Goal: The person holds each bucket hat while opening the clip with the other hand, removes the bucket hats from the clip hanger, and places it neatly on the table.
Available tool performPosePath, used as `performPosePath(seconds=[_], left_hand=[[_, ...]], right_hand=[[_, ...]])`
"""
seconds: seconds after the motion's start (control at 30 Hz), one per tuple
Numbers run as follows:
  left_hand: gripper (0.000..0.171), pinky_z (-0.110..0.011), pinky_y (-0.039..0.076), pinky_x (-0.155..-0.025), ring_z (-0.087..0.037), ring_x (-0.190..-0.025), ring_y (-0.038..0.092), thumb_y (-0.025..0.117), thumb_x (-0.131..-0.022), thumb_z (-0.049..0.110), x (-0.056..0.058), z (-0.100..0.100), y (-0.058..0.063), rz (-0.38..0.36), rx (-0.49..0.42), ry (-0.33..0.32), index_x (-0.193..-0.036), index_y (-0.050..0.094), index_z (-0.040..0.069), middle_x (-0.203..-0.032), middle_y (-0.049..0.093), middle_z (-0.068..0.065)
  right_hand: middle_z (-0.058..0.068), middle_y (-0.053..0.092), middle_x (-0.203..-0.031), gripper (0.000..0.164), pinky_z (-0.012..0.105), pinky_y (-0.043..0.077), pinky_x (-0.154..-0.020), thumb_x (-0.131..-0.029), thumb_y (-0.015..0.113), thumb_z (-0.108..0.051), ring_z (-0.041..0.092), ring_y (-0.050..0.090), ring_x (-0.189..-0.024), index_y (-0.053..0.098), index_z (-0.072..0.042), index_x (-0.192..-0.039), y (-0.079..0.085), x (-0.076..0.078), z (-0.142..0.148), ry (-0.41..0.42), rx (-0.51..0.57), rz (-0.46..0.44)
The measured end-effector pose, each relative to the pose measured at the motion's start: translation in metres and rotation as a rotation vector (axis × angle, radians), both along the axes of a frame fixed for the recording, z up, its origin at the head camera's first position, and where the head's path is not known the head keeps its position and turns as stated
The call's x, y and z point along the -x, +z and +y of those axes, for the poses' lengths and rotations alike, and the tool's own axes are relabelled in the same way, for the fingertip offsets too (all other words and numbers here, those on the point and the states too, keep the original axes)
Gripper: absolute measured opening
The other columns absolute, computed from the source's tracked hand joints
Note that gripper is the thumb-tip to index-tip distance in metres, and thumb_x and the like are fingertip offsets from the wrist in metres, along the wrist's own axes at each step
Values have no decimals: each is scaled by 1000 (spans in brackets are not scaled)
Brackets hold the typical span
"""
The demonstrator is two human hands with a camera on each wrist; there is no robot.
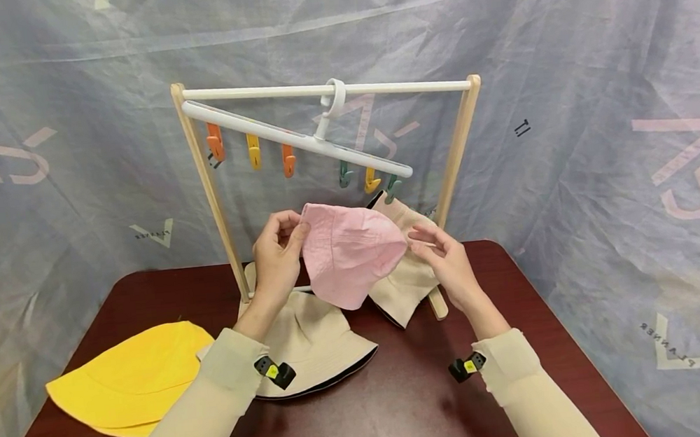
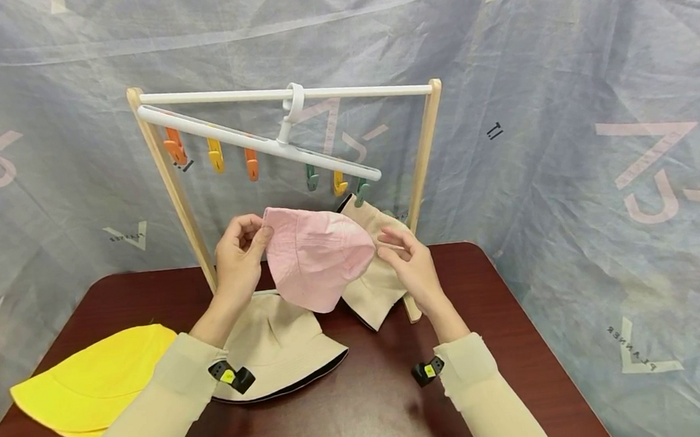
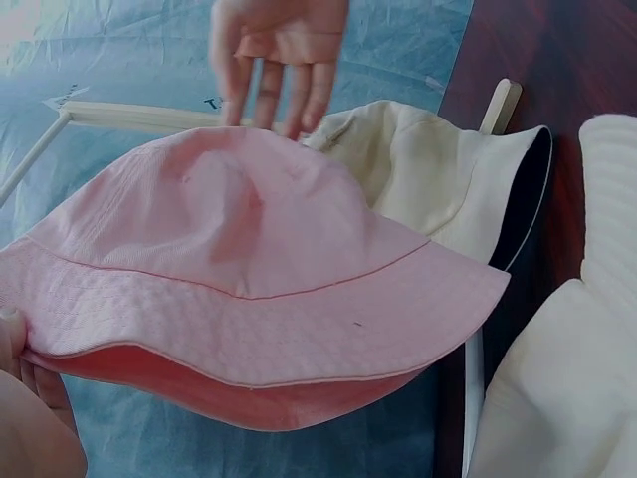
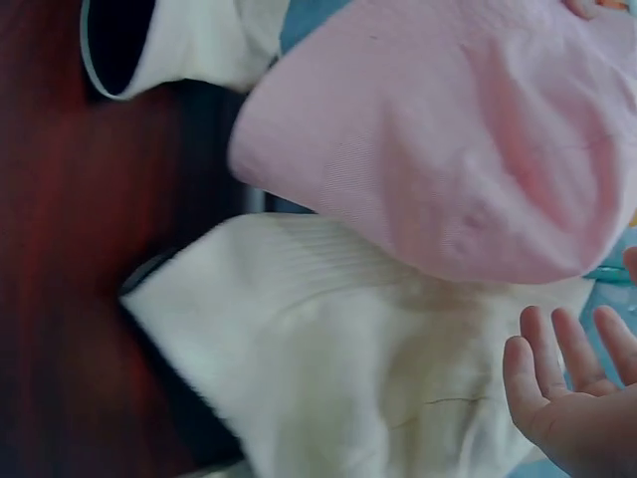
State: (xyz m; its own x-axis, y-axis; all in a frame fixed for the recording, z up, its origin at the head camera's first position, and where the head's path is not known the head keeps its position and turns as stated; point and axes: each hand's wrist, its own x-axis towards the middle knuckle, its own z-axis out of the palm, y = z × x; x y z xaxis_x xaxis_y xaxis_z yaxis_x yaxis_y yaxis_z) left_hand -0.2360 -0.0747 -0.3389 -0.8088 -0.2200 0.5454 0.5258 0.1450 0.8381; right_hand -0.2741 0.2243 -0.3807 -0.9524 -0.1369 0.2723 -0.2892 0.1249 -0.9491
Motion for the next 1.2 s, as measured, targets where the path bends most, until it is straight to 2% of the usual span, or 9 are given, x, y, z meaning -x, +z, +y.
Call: performPosePath(seconds=[0.17, 0.3, 0.47, 0.67, 0.93, 1.1, 1.2], left_hand=[[18, -29, 47, -75, -22, -86, 56, 66, -94, 13, 0, 0, 0, 6, -9, -14, -106, 61, 0, -96, 62, -15], [19, -24, 46, -74, -20, -85, 56, 66, -94, 13, 0, -1, -1, 8, -22, -19, -107, 60, 0, -97, 62, -14], [19, -21, 45, -74, -18, -85, 55, 65, -94, 13, -1, -1, 0, 8, -37, -25, -107, 60, 1, -96, 60, -13], [18, -19, 45, -74, -18, -86, 54, 65, -95, 12, -3, -2, 1, 11, -68, -32, -107, 60, 0, -96, 60, -13], [20, -19, 45, -74, -18, -86, 54, 65, -94, 11, -4, -2, 1, 17, -85, -33, -108, 59, -1, -96, 59, -13], [20, -19, 45, -74, -19, -85, 54, 65, -95, 11, -5, -2, 0, 27, -99, -38, -108, 59, -2, -97, 59, -14], [20, -19, 45, -74, -18, -86, 54, 65, -95, 12, -6, -2, -2, 30, -110, -40, -108, 59, -2, -97, 59, -13]], right_hand=[[16, 57, -134, 47, 24, 49, -94, -97, 62, -15, 36, 57, -121, 49, -8, -141, -18, -7, 0, 11, 40, -54], [12, 57, -135, 46, 25, 49, -95, -96, 63, -16, 33, 58, -120, 51, -13, -141, -29, -11, -4, -1, 37, -82], [12, 57, -134, 44, 26, 49, -94, -96, 64, -15, 32, 59, -118, 53, -15, -138, -47, -13, -9, -21, 35, -124], [15, 60, -130, 42, 26, 50, -92, -93, 66, -9, 31, 60, -116, 57, -12, -133, -65, -15, -19, -41, 68, -157], [21, 60, -127, 37, 27, 51, -91, -91, 67, -6, 24, 65, -107, 58, 1, -126, -85, -17, -34, -44, 135, -220], [26, 57, -129, 38, 28, 50, -92, -91, 66, -3, 30, 60, -111, 56, 4, -127, -92, -19, -41, -26, 191, -248], [24, 58, -128, 38, 26, 50, -92, -91, 67, -4, 30, 58, -114, 57, 3, -126, -96, -18, -44, -27, 170, -255]])
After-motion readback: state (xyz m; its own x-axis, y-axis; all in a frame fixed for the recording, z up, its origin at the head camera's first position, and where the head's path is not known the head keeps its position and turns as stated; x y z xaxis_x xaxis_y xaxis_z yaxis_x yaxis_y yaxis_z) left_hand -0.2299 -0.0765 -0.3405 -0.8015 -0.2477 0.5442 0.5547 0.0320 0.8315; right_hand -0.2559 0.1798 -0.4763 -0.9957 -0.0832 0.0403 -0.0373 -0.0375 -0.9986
